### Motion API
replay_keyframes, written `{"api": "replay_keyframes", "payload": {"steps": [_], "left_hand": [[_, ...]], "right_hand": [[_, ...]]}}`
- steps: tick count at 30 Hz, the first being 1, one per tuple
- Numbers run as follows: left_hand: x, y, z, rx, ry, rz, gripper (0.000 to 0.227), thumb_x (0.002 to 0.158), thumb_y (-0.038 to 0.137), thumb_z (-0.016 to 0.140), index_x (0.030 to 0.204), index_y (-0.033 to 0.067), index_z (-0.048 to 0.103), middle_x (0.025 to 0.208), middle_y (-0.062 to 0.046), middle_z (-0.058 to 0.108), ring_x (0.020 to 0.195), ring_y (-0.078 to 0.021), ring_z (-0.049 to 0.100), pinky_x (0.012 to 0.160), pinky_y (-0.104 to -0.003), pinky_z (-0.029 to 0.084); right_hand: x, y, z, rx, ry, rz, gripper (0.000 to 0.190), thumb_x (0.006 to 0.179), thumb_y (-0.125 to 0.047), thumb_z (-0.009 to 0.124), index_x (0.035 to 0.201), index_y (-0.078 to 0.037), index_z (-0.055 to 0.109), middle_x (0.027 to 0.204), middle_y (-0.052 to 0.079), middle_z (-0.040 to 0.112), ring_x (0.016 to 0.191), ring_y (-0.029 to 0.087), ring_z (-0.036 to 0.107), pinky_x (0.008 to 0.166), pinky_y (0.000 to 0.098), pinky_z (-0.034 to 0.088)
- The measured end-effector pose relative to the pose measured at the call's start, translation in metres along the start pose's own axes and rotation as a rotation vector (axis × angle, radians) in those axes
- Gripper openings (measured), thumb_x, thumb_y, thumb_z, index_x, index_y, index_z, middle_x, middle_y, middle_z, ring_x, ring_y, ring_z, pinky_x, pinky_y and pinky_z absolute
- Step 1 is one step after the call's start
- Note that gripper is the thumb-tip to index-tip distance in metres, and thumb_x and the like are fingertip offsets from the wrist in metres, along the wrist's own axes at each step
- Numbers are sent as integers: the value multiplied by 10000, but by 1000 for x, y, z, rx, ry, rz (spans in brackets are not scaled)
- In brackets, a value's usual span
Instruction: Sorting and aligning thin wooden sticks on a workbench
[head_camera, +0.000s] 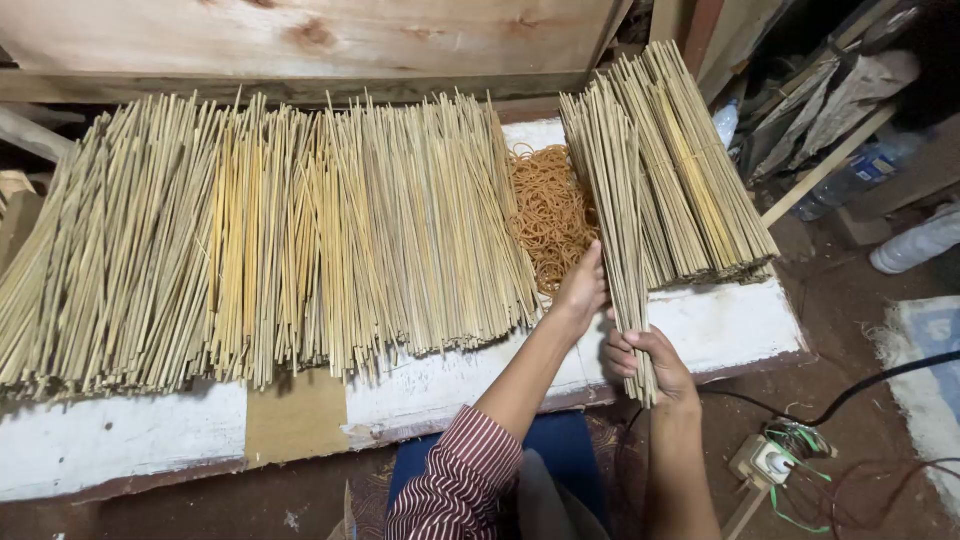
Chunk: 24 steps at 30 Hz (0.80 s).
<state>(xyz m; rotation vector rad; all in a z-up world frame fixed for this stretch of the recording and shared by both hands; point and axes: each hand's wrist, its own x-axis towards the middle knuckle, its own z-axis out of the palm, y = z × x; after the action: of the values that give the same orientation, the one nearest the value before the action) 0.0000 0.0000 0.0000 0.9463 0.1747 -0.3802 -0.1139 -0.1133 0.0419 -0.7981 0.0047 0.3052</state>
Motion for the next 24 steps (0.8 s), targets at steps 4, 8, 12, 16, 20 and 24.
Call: {"api": "replay_keyframes", "payload": {"steps": [4, 8, 12, 16, 20, 24], "left_hand": [[-16, 42, 33, -280, 78, 40, 290, 1064, 481, 522, 952, 217, 568, 703, 174, 259, 541, 26, 311, 542, -103, 284], [-44, 89, 53, -414, 215, 83, 302, 956, 445, 717, 866, 209, 551, 716, 138, 368, 592, -19, 383, 607, -150, 346], [-8, 63, 35, -424, 241, 184, 322, 1046, 371, 632, 1252, 133, 697, 1207, -30, 646, 1057, -117, 563, 1129, -425, 398], [6, 67, 20, -384, 290, 192, 346, 1072, 386, 566, 1251, 114, 685, 1095, -18, 698, 968, -108, 648, 925, -294, 573], [24, 59, 7, -322, 341, 145, 483, 912, 406, 788, 1227, 70, 642, 1090, -87, 572, 978, -151, 549, 912, -327, 467], [-44, 110, 46, -230, 69, -40, 1115, 799, 533, 796, 1618, 77, 192, 1574, -277, 192, 1399, -340, 244, 1137, -430, 185]], "right_hand": [[1, -8, -9, 6, -100, -3, 426, 880, -77, 659, 1245, 108, 540, 744, 27, 417, 517, 62, 455, 423, 210, 442], [1, -9, -11, -10, -116, 4, 414, 875, -84, 661, 1226, 94, 532, 740, 23, 415, 502, 61, 449, 408, 212, 440], [10, -9, -20, -18, -127, 12, 482, 872, -81, 650, 1292, 110, 513, 745, 37, 420, 512, 79, 449, 425, 228, 442], [15, -15, -33, 26, -130, 2, 479, 886, -67, 632, 1322, 91, 511, 754, 25, 410, 536, 72, 448, 452, 208, 432], [15, -18, -34, 0, -125, -17, 480, 889, -71, 636, 1329, 77, 516, 757, 16, 406, 534, 70, 446, 459, 214, 433], [16, -16, -8, -216, -99, -108, 485, 852, -29, 674, 1298, 90, 526, 730, 51, 431, 518, 133, 474, 454, 264, 443]]}}
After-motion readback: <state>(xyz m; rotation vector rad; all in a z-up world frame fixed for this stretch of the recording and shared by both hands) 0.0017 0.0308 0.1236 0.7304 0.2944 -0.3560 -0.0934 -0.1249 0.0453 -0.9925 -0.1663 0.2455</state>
